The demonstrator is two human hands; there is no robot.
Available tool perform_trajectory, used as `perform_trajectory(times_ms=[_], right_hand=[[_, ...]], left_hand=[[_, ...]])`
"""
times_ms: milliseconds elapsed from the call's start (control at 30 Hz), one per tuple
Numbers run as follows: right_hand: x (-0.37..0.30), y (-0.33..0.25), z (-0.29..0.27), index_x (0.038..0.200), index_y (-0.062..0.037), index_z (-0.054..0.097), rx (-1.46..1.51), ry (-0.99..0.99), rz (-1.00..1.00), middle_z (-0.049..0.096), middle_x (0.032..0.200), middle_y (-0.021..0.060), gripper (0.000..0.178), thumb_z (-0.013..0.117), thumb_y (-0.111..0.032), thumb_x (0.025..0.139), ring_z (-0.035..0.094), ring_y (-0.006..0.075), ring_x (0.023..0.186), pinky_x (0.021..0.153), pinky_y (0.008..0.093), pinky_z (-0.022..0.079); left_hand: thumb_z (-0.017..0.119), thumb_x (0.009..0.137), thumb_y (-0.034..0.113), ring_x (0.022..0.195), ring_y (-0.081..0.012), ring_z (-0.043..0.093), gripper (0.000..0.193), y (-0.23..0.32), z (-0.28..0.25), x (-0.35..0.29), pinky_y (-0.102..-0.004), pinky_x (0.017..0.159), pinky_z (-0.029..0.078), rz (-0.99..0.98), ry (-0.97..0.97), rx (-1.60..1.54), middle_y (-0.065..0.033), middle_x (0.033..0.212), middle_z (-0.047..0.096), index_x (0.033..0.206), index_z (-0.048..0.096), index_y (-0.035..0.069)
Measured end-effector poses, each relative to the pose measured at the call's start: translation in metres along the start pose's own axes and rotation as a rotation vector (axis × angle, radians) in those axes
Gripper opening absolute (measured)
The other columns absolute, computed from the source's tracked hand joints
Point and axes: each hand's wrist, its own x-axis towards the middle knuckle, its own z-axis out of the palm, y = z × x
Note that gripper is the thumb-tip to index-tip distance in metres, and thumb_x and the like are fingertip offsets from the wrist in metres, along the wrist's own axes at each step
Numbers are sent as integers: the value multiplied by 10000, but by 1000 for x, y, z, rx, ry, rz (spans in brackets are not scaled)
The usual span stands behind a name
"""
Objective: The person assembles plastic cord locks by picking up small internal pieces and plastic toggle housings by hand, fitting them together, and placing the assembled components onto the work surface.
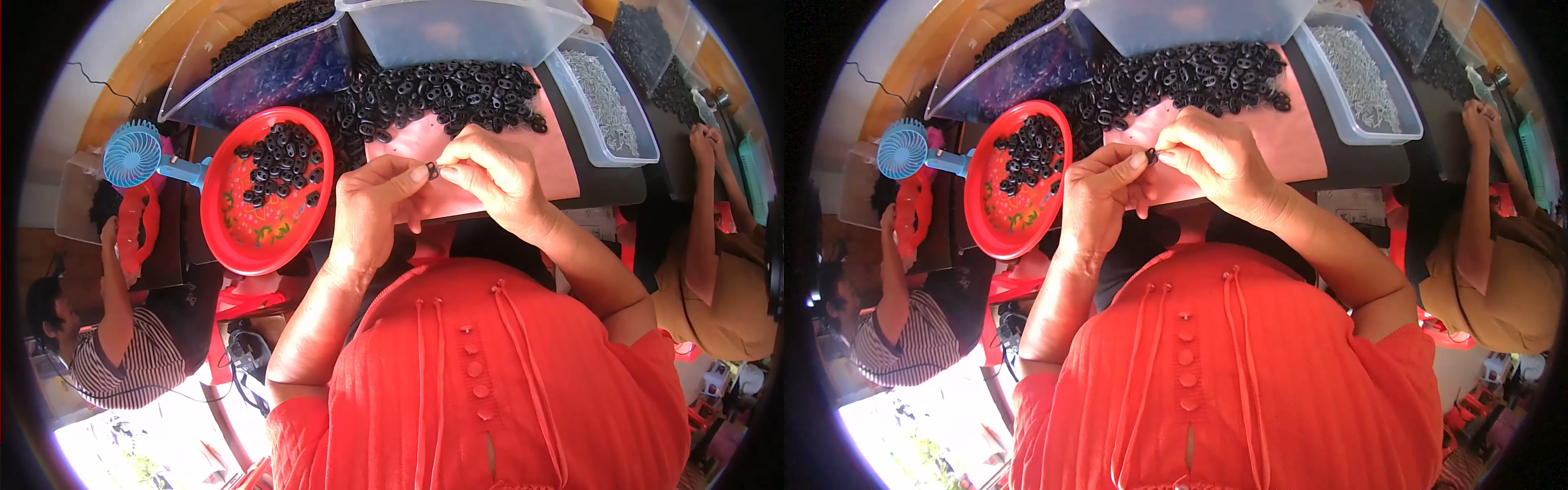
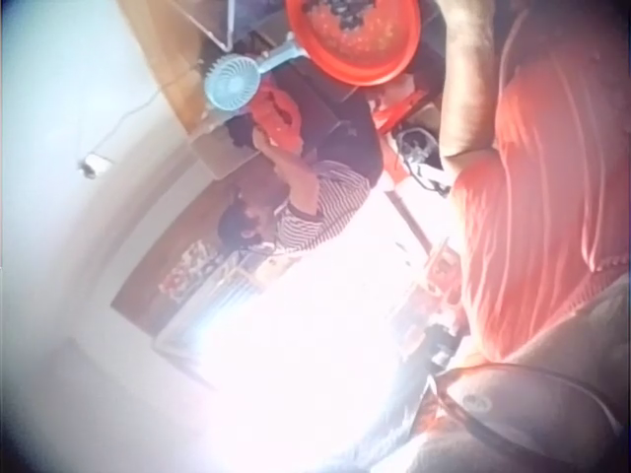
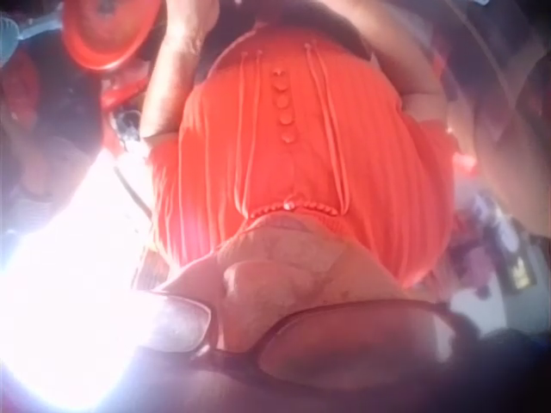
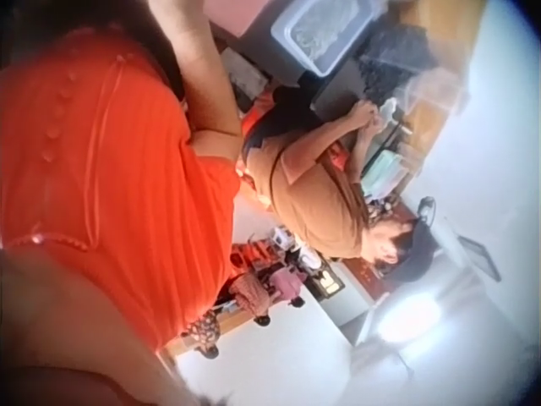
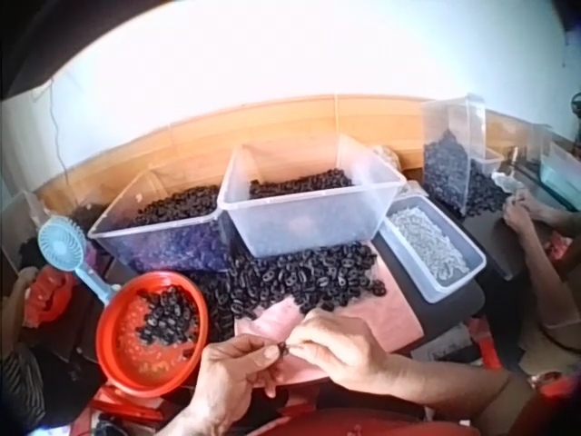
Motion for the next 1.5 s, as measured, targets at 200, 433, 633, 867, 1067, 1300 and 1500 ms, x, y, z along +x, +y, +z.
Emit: perform_trajectory(times_ms=[200,433,633,867,1067,1300,1500], right_hand=[[-2,-3,2,846,-9,588,-22,27,-12,563,736,75,88,670,14,820,565,185,613,547,284,436],[-4,-17,13,784,-1,566,110,-84,278,535,713,38,144,708,-26,785,521,114,647,590,244,411],[5,-16,12,819,8,572,186,-98,388,588,714,33,111,683,-3,820,531,92,640,574,265,429],[13,-17,12,867,-10,586,220,-182,523,541,737,-32,73,626,-69,883,479,59,698,619,215,390],[23,-11,14,831,-2,576,182,-222,440,552,728,-3,106,636,-81,869,482,83,666,597,239,389],[34,-12,18,785,12,562,107,-291,306,561,685,51,120,646,-55,840,510,105,649,588,272,417],[60,11,20,807,-11,652,-39,-316,483,542,580,94,200,661,-203,858,557,143,573,548,321,433]], left_hand=[[638,891,66,539,-115,569,109,-1,6,-1,-216,437,430,-5,36,-16,-78,716,637,898,645,-43],[620,909,51,552,-94,564,72,-3,5,-8,-197,415,388,203,45,204,-61,731,621,907,618,-21],[606,922,59,564,-72,551,73,-1,4,-11,-187,428,391,180,103,84,-44,740,624,913,621,-12],[602,934,75,563,-73,554,94,-9,-7,-12,-189,436,403,193,102,151,-42,747,627,931,620,-17],[600,931,65,551,-64,538,89,-8,-11,-11,-187,433,394,108,98,130,-46,741,624,926,620,-21],[604,918,52,534,-76,539,73,-13,-13,-14,-190,416,374,128,116,89,-43,725,613,913,613,-20],[608,919,58,533,-71,533,81,-12,-12,-10,-196,412,378,123,127,2,-41,717,608,917,611,-22]])
